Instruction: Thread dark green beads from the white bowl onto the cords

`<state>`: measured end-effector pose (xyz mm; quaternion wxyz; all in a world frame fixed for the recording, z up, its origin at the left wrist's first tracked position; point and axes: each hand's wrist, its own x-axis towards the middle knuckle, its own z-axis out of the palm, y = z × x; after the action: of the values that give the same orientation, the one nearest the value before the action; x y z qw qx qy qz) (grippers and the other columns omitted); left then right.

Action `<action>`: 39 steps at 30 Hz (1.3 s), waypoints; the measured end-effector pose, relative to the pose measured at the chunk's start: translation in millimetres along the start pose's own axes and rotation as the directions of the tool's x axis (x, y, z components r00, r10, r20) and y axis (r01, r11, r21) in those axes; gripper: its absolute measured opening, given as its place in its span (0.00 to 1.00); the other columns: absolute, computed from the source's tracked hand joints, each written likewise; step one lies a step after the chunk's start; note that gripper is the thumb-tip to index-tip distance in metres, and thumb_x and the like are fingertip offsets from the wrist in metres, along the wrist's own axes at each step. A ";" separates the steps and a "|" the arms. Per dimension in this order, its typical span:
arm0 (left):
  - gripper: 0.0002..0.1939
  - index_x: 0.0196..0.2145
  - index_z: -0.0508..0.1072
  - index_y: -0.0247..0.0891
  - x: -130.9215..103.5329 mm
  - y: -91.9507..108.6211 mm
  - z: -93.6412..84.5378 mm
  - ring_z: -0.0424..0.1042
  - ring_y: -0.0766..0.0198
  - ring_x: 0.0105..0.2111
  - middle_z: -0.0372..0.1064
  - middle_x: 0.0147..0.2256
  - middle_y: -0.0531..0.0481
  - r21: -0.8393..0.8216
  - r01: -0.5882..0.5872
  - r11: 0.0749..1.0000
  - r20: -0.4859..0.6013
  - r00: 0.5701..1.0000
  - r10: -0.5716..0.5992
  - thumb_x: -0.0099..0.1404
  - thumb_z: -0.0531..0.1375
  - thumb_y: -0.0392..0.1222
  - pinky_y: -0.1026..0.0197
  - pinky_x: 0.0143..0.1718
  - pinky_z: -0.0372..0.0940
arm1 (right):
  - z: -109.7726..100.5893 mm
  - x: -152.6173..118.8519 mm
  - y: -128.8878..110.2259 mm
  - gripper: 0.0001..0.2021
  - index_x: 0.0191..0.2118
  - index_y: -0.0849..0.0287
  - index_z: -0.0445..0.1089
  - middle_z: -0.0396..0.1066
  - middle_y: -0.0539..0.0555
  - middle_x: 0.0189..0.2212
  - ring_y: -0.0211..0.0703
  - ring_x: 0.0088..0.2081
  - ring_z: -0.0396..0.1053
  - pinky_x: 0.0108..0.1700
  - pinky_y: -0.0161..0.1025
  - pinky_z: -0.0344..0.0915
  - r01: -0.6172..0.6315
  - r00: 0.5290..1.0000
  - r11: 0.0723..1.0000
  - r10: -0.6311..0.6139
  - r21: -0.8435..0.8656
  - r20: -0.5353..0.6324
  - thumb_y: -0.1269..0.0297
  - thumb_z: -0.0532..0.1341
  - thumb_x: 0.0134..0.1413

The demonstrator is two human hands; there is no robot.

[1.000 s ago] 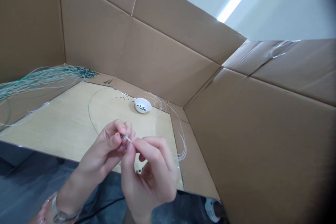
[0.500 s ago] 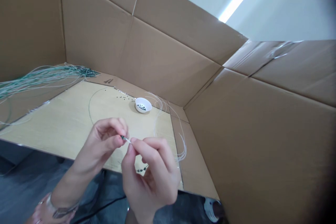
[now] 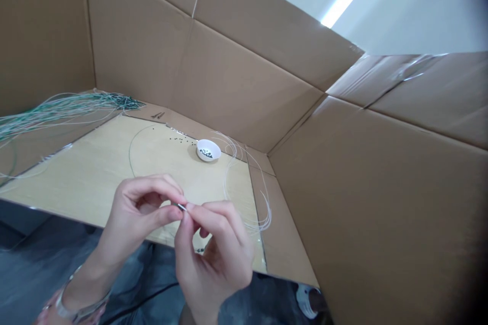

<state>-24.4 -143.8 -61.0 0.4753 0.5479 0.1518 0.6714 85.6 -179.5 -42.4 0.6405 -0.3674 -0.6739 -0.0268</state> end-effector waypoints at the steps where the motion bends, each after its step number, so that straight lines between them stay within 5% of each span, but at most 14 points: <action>1: 0.03 0.32 0.78 0.44 -1.2 -0.8 1.0 0.71 0.75 0.28 0.72 0.27 0.57 0.000 0.002 1.000 0.002 1.000 -0.002 0.59 0.66 0.37 0.77 0.29 0.67 | 0.0 -1.0 0.0 0.10 0.35 0.60 0.70 0.63 0.47 0.25 0.28 0.25 0.61 0.24 0.27 0.61 -0.022 1.000 1.000 0.022 0.019 -0.006 0.82 0.60 0.50; 7: 0.05 0.33 0.76 0.44 -6.9 -4.0 3.9 0.70 0.75 0.27 0.71 0.28 0.57 0.102 -0.025 0.995 -0.051 0.998 0.030 0.64 0.61 0.36 0.77 0.29 0.67 | -3.0 -8.7 1.9 0.13 0.40 0.58 0.71 0.68 0.50 0.31 0.31 0.32 0.67 0.31 0.30 0.66 -0.113 0.994 0.990 0.112 0.087 0.017 0.82 0.59 0.52; 17: 0.08 0.32 0.76 0.43 -8.0 0.9 2.1 0.70 0.76 0.28 0.71 0.28 0.57 0.311 -0.064 0.948 -0.103 0.989 0.101 0.62 0.61 0.30 0.79 0.28 0.66 | -3.2 -6.5 1.8 0.09 0.36 0.60 0.72 0.64 0.49 0.27 0.30 0.28 0.62 0.27 0.30 0.61 -0.010 1.000 0.993 0.007 -0.115 -0.027 0.80 0.60 0.52; 39: 0.03 0.29 0.77 0.39 -10.4 -2.2 0.7 0.70 0.70 0.27 0.71 0.27 0.51 0.357 0.016 0.934 -0.149 0.988 0.039 0.60 0.63 0.34 0.71 0.26 0.67 | -0.4 -7.1 7.9 0.10 0.36 0.59 0.71 0.63 0.49 0.27 0.30 0.26 0.63 0.24 0.29 0.63 -0.025 1.000 0.993 0.023 -0.116 -0.015 0.80 0.60 0.51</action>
<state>-23.3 -151.2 -68.5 0.3510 0.5727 0.3040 0.6756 89.4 -177.3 -52.0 0.6227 -0.4119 -0.6625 -0.0608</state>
